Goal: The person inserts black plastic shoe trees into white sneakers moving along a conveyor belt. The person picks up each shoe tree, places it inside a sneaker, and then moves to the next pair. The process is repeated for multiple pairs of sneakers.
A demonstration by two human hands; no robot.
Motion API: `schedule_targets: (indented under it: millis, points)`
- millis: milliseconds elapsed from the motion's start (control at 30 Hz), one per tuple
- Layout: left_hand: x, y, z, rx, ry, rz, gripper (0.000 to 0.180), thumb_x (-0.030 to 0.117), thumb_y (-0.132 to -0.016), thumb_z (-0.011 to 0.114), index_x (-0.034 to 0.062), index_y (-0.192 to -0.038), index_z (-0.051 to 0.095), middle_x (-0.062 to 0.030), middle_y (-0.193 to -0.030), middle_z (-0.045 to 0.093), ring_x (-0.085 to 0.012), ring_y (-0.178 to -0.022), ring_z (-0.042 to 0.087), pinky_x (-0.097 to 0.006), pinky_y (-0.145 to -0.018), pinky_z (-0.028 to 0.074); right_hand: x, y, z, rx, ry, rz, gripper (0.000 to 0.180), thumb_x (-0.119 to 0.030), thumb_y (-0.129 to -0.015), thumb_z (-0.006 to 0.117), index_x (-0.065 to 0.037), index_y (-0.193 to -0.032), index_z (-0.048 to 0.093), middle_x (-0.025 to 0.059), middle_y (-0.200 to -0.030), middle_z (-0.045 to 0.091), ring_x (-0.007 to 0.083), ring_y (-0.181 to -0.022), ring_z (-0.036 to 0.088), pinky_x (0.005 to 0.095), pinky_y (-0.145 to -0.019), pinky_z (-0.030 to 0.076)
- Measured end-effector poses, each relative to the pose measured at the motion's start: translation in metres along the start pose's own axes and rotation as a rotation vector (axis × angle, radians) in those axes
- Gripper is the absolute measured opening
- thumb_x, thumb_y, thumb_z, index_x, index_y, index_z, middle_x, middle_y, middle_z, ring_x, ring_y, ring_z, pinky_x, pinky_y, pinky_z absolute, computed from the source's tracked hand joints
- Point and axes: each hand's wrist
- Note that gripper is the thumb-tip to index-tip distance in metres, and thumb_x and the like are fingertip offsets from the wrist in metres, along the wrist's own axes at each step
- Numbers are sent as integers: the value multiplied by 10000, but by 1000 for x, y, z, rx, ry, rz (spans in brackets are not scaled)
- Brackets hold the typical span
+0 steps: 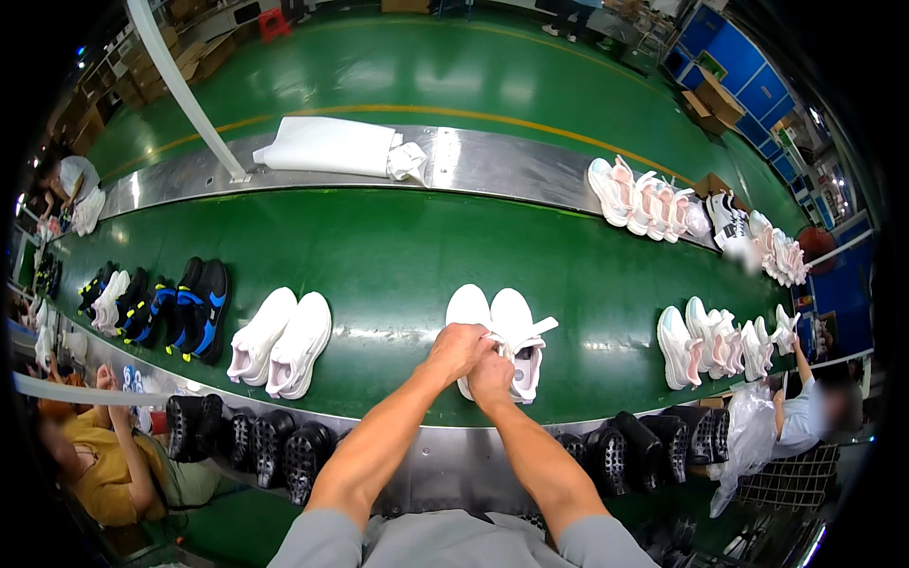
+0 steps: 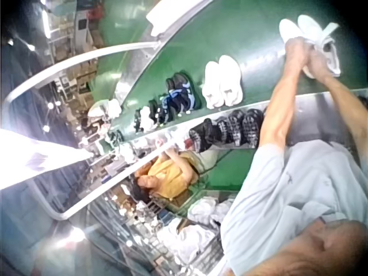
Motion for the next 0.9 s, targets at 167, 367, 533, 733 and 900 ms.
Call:
schedule_targets:
  millis: [167, 367, 533, 733, 900]
  points:
    - [-21, 38, 9, 201, 5, -201, 638, 323, -854, 759, -9, -1364, 567, -270, -1270, 644, -427, -1146, 634, -465, -990, 503, 38, 57, -44, 361, -311, -31, 267, -212, -936, 646, -2, -1100, 627, 195, -921, 695, 402, -809, 683, 525, -714, 523]
    - [-29, 43, 57, 206, 97, -398, 672, 116, -849, 703, 10, -1464, 455, -320, -1239, 624, -461, -1148, 616, -508, -991, 493, 98, 14, -12, 342, -269, 98, 305, -69, -821, 649, 53, -1100, 624, 283, -1027, 625, 473, -938, 616, 529, -841, 511]
    - [-94, 57, 31, 278, 208, -379, 564, 16, -829, 616, 28, -1386, 523, -260, -1226, 659, -422, -1152, 639, -466, -982, 517, 50, 14, 34, 309, -433, -49, 328, -73, -868, 617, 40, -1177, 614, 287, -1144, 627, 458, -1087, 599, 510, -960, 499]
    - [9, 101, -14, 643, 53, -245, 333, 76, -893, 615, -35, -1207, 625, -229, -1123, 685, -359, -992, 675, -415, -848, 521, 13, 90, -45, 442, -511, -133, 421, -153, -909, 669, 11, -1272, 533, 255, -1141, 593, 445, -1002, 598, 515, -877, 494]
    - [6, 143, 49, 328, 103, -145, 187, 161, -959, 609, -5, -963, 696, -233, -814, 677, -378, -719, 666, -443, -690, 518, 31, 178, -44, -87, -754, -206, 284, -262, -973, 621, -5, -1093, 638, 207, -906, 663, 398, -850, 654, 471, -774, 526]
Point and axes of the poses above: each hand's wrist, its own y-axis away from the middle knuckle, its own z-axis out of the palm, x = y × z
